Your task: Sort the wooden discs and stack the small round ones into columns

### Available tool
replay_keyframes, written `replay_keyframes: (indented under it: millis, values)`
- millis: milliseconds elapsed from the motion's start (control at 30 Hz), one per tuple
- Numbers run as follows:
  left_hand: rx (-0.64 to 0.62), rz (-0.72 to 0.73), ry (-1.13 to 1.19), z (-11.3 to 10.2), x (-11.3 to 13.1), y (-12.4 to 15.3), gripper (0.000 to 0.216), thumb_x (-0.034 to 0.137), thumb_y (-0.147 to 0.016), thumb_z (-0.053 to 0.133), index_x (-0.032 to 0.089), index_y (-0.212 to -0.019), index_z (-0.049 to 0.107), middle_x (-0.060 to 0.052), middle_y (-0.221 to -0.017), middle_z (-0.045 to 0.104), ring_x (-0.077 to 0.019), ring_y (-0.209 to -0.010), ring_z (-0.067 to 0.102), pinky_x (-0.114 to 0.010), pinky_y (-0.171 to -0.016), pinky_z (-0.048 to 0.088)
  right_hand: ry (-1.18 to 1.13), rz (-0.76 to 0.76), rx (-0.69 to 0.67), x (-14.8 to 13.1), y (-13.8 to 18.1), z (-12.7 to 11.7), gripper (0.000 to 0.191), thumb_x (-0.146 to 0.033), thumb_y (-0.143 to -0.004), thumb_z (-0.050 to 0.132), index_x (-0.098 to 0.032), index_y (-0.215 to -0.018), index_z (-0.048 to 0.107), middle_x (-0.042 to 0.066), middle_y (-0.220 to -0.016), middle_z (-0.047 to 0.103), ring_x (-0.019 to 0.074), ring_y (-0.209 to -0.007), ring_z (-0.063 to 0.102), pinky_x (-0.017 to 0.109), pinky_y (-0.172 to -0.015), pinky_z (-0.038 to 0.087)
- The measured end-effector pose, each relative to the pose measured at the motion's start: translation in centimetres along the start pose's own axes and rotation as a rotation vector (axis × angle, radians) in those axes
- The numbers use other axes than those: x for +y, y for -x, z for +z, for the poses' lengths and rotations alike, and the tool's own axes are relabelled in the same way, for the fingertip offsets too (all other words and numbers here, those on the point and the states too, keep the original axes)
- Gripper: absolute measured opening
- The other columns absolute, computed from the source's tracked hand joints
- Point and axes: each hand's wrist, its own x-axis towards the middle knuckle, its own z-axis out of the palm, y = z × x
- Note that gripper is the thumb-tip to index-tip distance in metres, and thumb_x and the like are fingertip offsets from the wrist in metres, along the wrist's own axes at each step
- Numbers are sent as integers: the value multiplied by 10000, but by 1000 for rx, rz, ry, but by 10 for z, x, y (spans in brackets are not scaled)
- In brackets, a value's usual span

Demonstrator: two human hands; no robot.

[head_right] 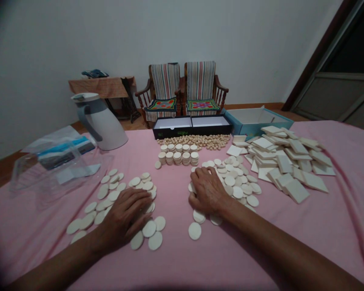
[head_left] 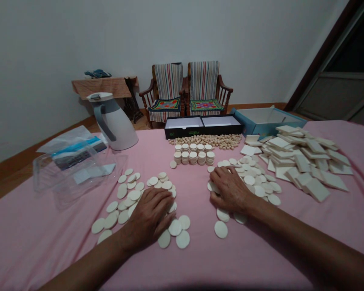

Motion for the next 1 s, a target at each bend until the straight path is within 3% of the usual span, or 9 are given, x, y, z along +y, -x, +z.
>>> replay_keyframes:
  millis: [167,267,367,500,567,767,900,1000]
  values:
    - [6,-18,-4,1,1,0,177,202,-860,550,153,-1021,605,-114,-1043,643,-244,-1000,558,-438,-892,438,65,112,20,25,0,-3,174,-263,-716,516,-160,-848,562,125,-887,553,280,-886,460,445,-843,284]
    - [27,-20,6,1,2,-1,186,189,-848,564,147,-1026,600,-113,-1029,647,-245,-988,564,-436,-886,442,19,126,44,19,-9,-7,190,-255,-746,505,-151,-891,569,127,-907,554,276,-888,463,427,-815,310]
    - [92,-3,31,-1,1,0,238,159,-834,566,141,-1071,573,-119,-1052,647,-246,-1005,565,-446,-907,436,-170,-2,84,-6,-26,-10,214,-242,-804,475,-154,-977,564,115,-968,551,248,-915,461,379,-798,351]
    - [303,-14,113,-6,-4,5,277,116,-828,520,160,-1100,550,-106,-1046,651,-233,-1023,569,-447,-914,436,-348,-262,75,-48,-61,-3,259,-257,-801,515,-125,-1018,566,123,-1033,546,230,-954,458,364,-837,381]
    - [408,-87,181,-8,-8,9,233,134,-851,489,180,-1066,564,-90,-1021,651,-227,-1011,578,-450,-906,444,-392,-338,38,-67,-83,6,276,-249,-805,517,-116,-1041,570,112,-1000,562,218,-930,476,358,-842,395]
    - [639,-299,333,-13,-15,14,253,299,-946,375,211,-1050,588,-84,-1014,627,-236,-984,578,-474,-896,458,-360,-547,-66,-122,-168,38,488,-414,-765,625,-151,-1168,542,127,-1194,551,267,-1062,491,408,-896,420]
    - [724,-342,365,-16,-17,14,270,332,-951,370,212,-1056,588,-81,-1011,625,-241,-982,576,-466,-900,453,-338,-627,-144,-158,-219,55,335,-306,-916,448,-228,-1238,499,74,-1371,466,246,-1217,440,416,-952,404]
    - [759,-368,363,-15,-19,14,271,326,-954,361,216,-1059,584,-77,-1012,626,-238,-986,571,-446,-887,459,-332,-605,-236,-174,-236,62,275,-277,-943,398,-245,-1186,524,62,-1370,468,236,-1198,478,417,-935,427]
